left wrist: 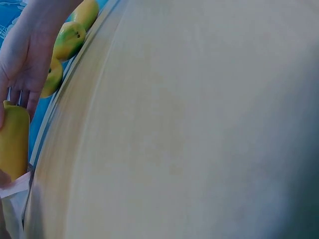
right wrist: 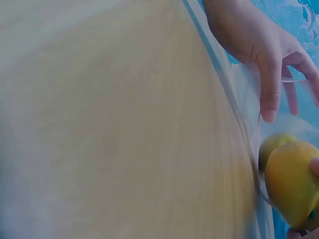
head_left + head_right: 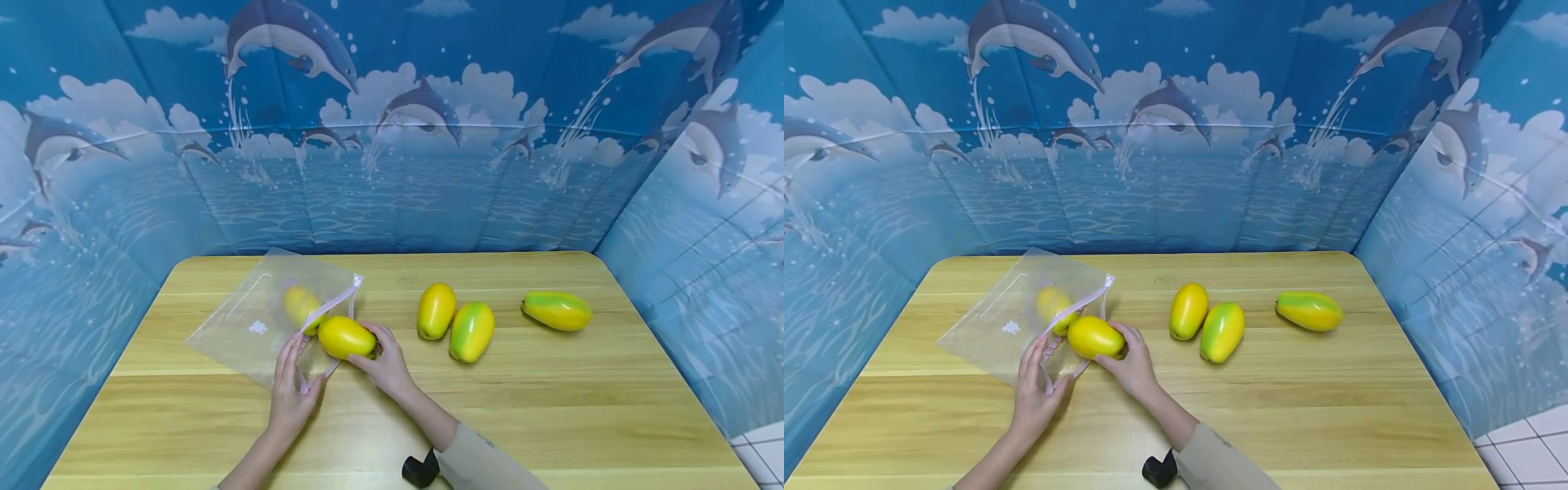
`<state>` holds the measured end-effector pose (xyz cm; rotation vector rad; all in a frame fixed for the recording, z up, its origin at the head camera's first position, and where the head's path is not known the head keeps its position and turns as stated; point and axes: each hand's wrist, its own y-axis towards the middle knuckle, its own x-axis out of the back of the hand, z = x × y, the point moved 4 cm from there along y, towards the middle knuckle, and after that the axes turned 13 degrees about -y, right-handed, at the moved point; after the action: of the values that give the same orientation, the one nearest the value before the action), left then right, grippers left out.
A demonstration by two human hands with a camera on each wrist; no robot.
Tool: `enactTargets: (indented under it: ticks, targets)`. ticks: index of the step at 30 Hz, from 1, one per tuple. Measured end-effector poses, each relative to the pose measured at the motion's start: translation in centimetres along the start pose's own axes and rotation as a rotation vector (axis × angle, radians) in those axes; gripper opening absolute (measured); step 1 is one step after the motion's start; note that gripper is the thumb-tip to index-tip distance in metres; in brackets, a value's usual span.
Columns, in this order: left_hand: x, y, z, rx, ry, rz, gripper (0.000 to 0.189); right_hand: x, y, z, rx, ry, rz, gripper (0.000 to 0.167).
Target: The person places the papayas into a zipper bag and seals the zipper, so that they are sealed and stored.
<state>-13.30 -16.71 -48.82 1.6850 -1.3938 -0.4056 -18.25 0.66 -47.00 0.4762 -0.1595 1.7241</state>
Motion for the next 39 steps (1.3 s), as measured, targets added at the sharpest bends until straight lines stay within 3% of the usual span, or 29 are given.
enactTargets:
  ticks: [11,22,30,39]
  targets:
    - [0.0,0.0,-0.3,-0.017,-0.012,0.004,0.085,-1.5,1.6,-0.3,0.052,-0.034,-0.040,0.057]
    - [-0.1,-0.1,-0.2,-0.020,-0.008,0.015,0.088,-2.4,2.6,-1.0,0.041,-0.045,-0.121,0.058]
    - [-0.2,0.0,-0.1,-0.021,-0.015,0.022,0.091,-2.5,2.6,-0.7,0.090,-0.220,-0.212,0.056]
    - [-0.3,0.0,0.0,-0.020,-0.019,0.028,0.089,-2.7,2.5,-0.5,0.081,-0.170,-0.167,0.052]
